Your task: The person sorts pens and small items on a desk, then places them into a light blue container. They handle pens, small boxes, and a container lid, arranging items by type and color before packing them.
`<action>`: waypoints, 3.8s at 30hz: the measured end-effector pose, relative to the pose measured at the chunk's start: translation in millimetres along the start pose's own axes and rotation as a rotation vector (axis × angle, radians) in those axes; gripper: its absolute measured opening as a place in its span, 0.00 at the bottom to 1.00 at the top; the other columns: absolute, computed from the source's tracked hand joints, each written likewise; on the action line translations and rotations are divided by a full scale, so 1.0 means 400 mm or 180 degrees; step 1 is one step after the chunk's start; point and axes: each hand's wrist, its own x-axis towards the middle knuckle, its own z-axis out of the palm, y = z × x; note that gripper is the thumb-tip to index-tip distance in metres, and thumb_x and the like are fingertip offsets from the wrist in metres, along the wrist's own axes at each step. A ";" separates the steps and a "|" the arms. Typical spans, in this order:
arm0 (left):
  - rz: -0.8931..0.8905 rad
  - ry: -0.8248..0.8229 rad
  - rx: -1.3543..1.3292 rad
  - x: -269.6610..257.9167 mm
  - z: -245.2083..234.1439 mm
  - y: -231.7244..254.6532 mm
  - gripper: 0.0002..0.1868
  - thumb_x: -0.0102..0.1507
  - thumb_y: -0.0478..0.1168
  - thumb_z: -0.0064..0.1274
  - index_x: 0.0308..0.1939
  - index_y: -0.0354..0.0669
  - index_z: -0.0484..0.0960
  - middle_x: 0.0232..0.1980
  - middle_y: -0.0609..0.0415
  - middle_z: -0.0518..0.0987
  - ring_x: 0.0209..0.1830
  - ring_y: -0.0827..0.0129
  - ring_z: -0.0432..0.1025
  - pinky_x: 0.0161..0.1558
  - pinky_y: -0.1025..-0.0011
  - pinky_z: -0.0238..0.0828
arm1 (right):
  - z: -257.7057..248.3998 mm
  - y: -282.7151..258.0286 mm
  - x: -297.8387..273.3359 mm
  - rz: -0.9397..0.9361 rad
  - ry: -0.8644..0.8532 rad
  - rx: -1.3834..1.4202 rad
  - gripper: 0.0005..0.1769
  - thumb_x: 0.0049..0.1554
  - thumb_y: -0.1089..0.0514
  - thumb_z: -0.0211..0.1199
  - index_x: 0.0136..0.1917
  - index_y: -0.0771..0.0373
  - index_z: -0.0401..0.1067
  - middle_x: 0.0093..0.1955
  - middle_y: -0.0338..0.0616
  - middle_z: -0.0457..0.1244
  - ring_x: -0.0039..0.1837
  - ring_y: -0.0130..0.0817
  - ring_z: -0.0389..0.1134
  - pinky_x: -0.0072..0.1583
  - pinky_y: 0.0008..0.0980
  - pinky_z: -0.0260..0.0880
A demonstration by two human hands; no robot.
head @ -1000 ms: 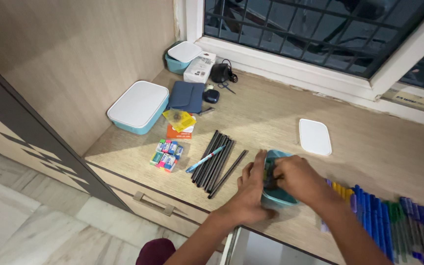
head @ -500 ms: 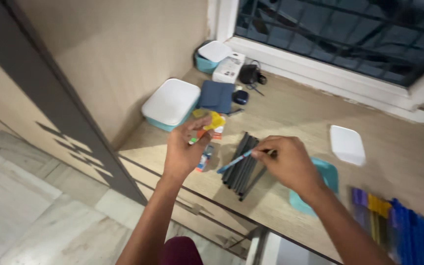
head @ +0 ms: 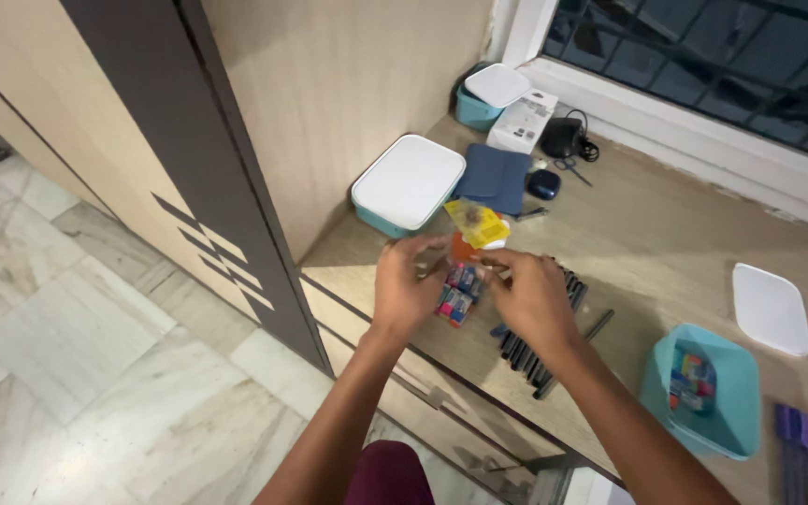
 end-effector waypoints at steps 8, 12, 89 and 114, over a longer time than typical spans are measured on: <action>0.0558 0.0131 0.0064 0.040 -0.004 0.044 0.13 0.55 0.29 0.60 0.44 0.37 0.87 0.45 0.43 0.86 0.47 0.51 0.79 0.51 0.62 0.75 | 0.017 -0.006 0.028 0.0078 -0.0174 0.0115 0.28 0.48 0.65 0.72 0.63 0.63 0.73 0.52 0.49 0.73 0.55 0.42 0.76 0.57 0.39 0.73; 0.0229 0.0287 0.0287 0.024 0.010 0.073 0.13 0.54 0.31 0.60 0.42 0.41 0.88 0.41 0.47 0.86 0.42 0.54 0.81 0.46 0.63 0.76 | 0.018 -0.012 0.027 0.0431 -0.0203 0.0339 0.27 0.47 0.67 0.72 0.61 0.62 0.73 0.50 0.47 0.73 0.50 0.39 0.77 0.53 0.38 0.75; 0.0183 -0.2565 -0.0415 -0.262 0.460 0.288 0.87 0.36 0.53 0.80 0.83 0.40 0.31 0.83 0.44 0.52 0.82 0.46 0.46 0.76 0.47 0.34 | -0.417 0.261 -0.331 0.0471 -0.0731 -0.2314 0.13 0.42 0.59 0.72 0.43 0.52 0.84 0.49 0.47 0.67 0.58 0.41 0.65 0.65 0.36 0.59; 0.0617 0.0631 -0.0933 -0.193 0.284 0.238 0.20 0.57 0.26 0.61 0.53 0.40 0.80 0.48 0.53 0.81 0.48 0.62 0.74 0.51 0.66 0.71 | -0.370 0.085 -0.208 0.0480 0.0531 -0.0223 0.15 0.55 0.51 0.71 0.42 0.65 0.75 0.36 0.51 0.70 0.39 0.42 0.73 0.45 0.38 0.71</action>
